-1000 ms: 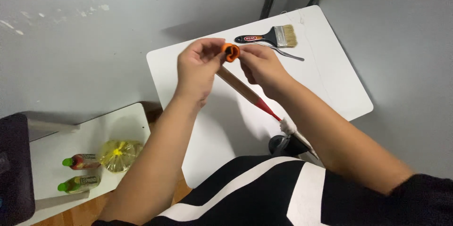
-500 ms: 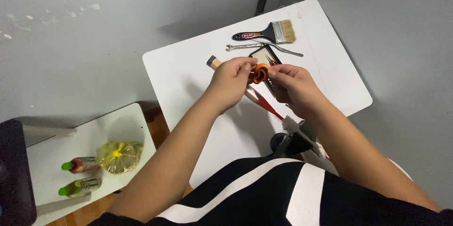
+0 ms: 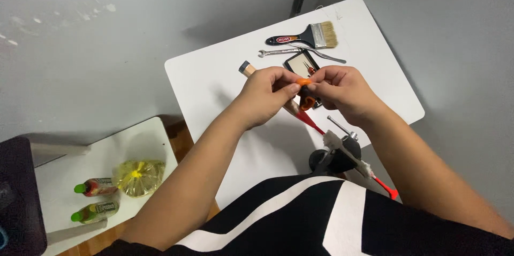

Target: Perform maintenance on a badminton racket by preparing strings and cleaning the frame with a brush.

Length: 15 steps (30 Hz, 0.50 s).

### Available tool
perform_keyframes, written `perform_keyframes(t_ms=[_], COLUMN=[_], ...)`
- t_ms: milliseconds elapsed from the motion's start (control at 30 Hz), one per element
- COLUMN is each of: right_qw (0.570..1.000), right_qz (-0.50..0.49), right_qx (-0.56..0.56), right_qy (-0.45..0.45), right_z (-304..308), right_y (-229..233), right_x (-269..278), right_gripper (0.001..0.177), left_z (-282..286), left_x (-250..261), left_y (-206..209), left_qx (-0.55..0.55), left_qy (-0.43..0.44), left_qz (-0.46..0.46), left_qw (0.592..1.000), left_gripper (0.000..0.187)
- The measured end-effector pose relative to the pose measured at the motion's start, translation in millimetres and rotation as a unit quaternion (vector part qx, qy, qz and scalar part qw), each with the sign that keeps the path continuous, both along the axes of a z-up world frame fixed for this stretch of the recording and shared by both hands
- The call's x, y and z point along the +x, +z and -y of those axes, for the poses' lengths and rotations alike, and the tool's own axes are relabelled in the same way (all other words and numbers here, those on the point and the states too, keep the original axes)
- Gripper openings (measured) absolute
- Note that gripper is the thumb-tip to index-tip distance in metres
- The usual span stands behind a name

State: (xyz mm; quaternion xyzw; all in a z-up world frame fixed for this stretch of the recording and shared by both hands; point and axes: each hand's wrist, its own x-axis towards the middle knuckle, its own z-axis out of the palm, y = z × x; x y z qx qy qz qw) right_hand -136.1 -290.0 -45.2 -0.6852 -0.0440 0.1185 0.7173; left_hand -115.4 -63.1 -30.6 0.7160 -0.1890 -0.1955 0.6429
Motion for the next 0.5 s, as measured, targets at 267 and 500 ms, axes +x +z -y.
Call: perform_keyframes(t_ms=[267, 500], right_qw=[0.992, 0.925], right_qz=[0.093, 0.229], right_qx=[-0.078, -0.260], right_qy=[-0.037, -0.154], right_z=[-26.3, -46.9], right_y=[9.2, 23.9], right_x=[-10.4, -29.0], right_gripper=[0.004, 0.008], left_z=[-1.1, 8.1], left_x=[-6.2, -16.5], left_y=[10.5, 33.7], left_qx=[0.040, 0.088], left_qy=[0.013, 0.038], left_qz=[0.073, 0.097], left_qw=[0.996, 0.991], left_gripper=[0.017, 0.015])
